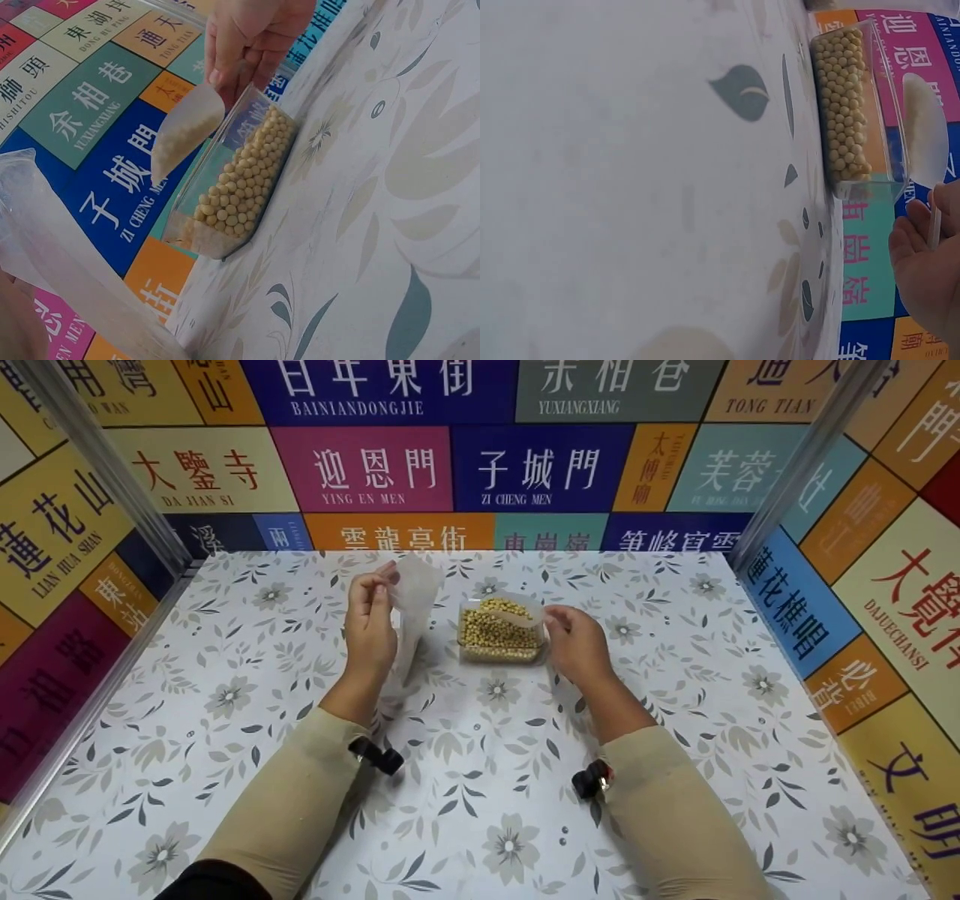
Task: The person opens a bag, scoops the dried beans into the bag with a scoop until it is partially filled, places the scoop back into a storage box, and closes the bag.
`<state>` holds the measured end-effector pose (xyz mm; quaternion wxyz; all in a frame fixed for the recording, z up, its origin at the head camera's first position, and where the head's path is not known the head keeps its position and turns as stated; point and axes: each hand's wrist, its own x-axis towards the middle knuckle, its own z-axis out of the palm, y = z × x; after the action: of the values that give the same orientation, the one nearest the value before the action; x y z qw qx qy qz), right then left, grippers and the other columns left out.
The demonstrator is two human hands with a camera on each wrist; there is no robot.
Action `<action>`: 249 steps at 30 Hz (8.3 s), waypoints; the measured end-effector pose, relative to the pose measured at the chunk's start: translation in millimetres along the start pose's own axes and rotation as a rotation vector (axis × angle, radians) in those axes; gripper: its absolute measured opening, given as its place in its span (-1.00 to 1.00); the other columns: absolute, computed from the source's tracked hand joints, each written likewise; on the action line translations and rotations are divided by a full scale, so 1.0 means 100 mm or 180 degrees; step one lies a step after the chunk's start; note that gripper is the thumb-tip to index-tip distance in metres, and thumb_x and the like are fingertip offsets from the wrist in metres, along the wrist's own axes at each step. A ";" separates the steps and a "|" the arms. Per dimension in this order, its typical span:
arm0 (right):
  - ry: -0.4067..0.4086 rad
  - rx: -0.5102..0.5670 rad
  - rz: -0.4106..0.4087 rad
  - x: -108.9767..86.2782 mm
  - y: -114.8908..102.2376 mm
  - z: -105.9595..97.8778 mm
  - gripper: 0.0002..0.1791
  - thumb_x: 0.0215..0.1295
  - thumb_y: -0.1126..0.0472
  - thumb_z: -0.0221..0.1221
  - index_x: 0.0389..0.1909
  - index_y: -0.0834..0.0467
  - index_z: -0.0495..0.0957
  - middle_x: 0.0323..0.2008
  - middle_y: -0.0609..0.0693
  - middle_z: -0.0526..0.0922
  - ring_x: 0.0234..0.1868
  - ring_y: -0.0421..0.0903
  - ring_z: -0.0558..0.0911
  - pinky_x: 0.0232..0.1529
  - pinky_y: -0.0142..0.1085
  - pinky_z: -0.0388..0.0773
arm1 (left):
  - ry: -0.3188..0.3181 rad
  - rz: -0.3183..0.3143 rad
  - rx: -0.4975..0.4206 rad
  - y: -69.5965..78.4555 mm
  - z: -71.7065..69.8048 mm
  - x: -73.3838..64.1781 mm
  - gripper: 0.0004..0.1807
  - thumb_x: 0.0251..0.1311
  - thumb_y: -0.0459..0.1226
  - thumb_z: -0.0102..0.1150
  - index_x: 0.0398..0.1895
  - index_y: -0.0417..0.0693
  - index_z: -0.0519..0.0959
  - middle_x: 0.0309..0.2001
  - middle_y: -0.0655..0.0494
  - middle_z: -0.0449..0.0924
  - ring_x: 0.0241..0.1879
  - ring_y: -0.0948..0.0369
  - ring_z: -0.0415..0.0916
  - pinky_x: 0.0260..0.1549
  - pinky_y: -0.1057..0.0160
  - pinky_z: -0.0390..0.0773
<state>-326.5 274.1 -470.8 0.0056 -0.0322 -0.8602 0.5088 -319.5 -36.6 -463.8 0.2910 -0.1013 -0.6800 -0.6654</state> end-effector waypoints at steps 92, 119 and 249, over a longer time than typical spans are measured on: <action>-0.0351 -0.1123 -0.0829 -0.12 -1.35 -0.47 -0.47 0.78 -0.09 0.03 0.55 0.06 0.52 0.56 0.15 0.50 0.52 0.22 0.57 0.48 0.21 0.57 | 0.0038 -0.0030 -0.0035 0.00 -0.02 0.01 -0.80 0.73 -0.37 -0.16 0.09 -0.22 0.50 0.48 -0.09 0.61 0.53 0.08 0.52 0.61 0.22 0.43; -0.0805 -0.1849 -0.0538 0.10 -0.50 -0.57 -0.52 0.79 0.06 0.02 0.49 0.23 0.54 0.48 0.34 0.51 0.46 0.39 0.55 0.46 0.35 0.49 | 0.0060 -0.0020 -0.0085 0.00 -0.02 0.02 -0.81 0.71 -0.39 -0.17 0.05 -0.26 0.48 0.47 -0.18 0.59 0.50 0.02 0.54 0.60 0.22 0.44; -0.0474 -0.1070 -0.0866 -0.10 -1.66 -0.23 -0.50 0.79 -0.10 0.00 0.51 0.03 0.54 0.51 0.08 0.56 0.40 0.11 0.60 0.41 0.12 0.59 | 0.0017 -0.0036 -0.0143 -0.01 -0.02 0.00 -0.80 0.74 -0.38 -0.17 0.08 -0.27 0.49 0.47 -0.18 0.58 0.52 0.02 0.53 0.61 0.18 0.43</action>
<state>-323.8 213.5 -313.9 0.0051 0.1213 -0.9274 0.3538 -319.1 -38.2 -464.6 0.2867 -0.1021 -0.6646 -0.6824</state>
